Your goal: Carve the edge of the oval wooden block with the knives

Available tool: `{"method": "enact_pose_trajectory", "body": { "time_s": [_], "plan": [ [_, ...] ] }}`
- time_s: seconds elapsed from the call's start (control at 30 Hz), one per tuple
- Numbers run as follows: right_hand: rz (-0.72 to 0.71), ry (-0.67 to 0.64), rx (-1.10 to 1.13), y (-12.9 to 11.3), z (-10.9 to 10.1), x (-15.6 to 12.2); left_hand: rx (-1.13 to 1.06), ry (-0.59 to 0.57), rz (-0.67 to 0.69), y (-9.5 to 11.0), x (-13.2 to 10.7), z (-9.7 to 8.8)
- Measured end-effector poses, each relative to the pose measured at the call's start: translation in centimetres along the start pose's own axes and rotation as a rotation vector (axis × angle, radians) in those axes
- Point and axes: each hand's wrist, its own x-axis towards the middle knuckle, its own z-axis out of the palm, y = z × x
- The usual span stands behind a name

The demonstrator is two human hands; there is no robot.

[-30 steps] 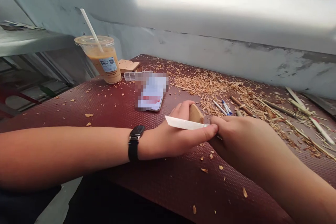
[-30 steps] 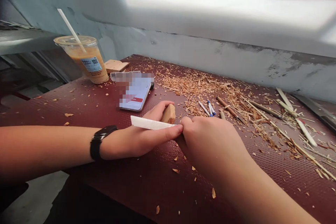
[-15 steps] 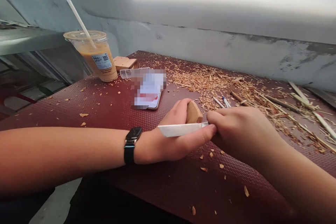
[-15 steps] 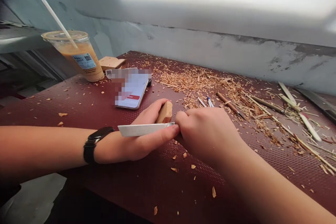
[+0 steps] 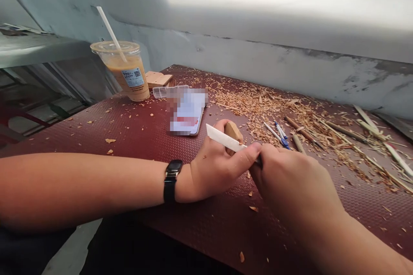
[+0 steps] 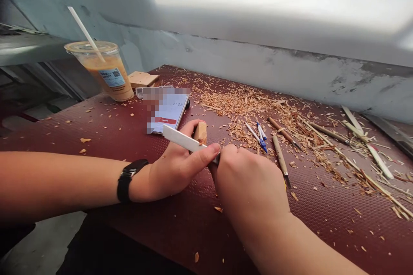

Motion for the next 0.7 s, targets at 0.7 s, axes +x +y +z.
{"method": "enact_pose_trajectory", "body": {
  "time_s": [0.7],
  "plan": [
    [-0.111, 0.012, 0.044, 2.3, 0.9, 1.7, 0.121, -0.158, -0.059, 0.7, 0.3, -1.3]
  ]
}}
